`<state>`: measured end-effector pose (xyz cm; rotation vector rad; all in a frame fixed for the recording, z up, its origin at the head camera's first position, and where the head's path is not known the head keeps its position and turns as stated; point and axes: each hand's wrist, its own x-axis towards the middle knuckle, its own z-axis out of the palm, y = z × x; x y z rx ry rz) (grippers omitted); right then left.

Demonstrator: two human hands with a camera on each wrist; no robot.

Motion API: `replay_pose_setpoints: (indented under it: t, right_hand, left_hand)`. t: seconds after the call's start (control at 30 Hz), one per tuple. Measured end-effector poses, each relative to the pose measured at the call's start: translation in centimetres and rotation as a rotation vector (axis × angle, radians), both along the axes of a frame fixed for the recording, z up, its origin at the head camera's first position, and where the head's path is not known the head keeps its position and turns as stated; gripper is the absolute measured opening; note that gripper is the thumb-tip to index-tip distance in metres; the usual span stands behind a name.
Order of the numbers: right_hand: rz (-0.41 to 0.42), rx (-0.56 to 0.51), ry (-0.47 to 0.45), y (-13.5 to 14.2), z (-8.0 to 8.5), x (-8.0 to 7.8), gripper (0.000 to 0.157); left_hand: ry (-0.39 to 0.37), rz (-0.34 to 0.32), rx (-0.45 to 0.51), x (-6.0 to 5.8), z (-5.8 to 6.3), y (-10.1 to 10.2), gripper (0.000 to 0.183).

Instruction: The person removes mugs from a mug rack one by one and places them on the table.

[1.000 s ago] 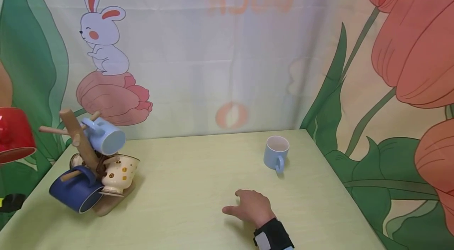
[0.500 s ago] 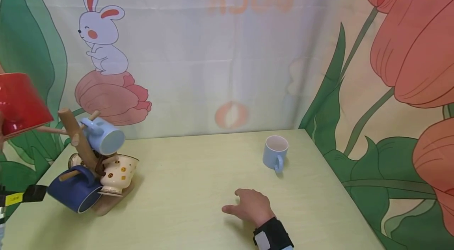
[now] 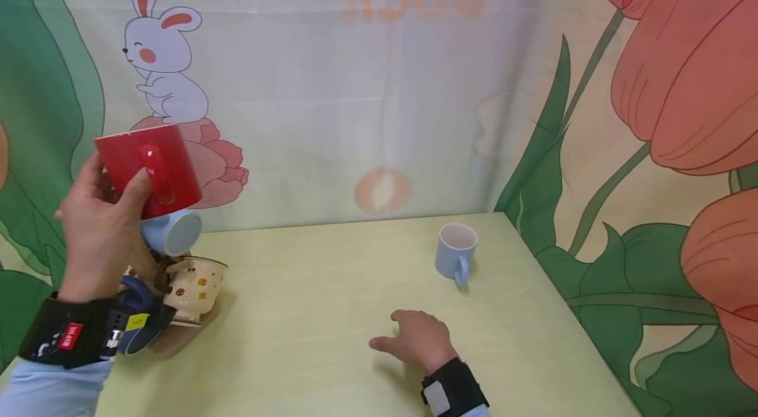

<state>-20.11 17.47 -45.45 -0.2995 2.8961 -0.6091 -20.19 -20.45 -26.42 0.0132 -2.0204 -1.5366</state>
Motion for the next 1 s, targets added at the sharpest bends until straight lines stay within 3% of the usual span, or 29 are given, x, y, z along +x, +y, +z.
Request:
replay_pose_setpoints:
  t: [0.13, 0.43, 0.57, 0.77, 1.0]
  right_hand:
    - [-0.012, 0.012, 0.005, -0.2, 0.1, -0.2, 0.066]
    - [-0.025, 0.023, 0.03, -0.9, 0.9, -0.6, 0.067]
    - [-0.006, 0.02, 0.057, -1.3, 1.8, -0.6, 0.066]
    - [0.029, 0.014, 0.095, -2.1, 3.3, -0.7, 0.064]
    - [0.051, -0.002, 0.098, -3.5, 5.0, -0.8, 0.062]
  left_hand:
    - [0.048, -0.079, -0.004, -0.8, -1.5, 1.5, 0.077]
    - [0.022, -0.151, -0.049, -2.2, -6.3, 4.2, 0.085]
    - [-0.002, -0.152, -0.084, -2.8, -8.2, 5.2, 0.087]
    - [0.027, -0.154, -0.152, -3.5, -10.9, 6.8, 0.085]
    - [-0.016, -0.184, -0.192, -3.4, -13.4, 8.3, 0.083]
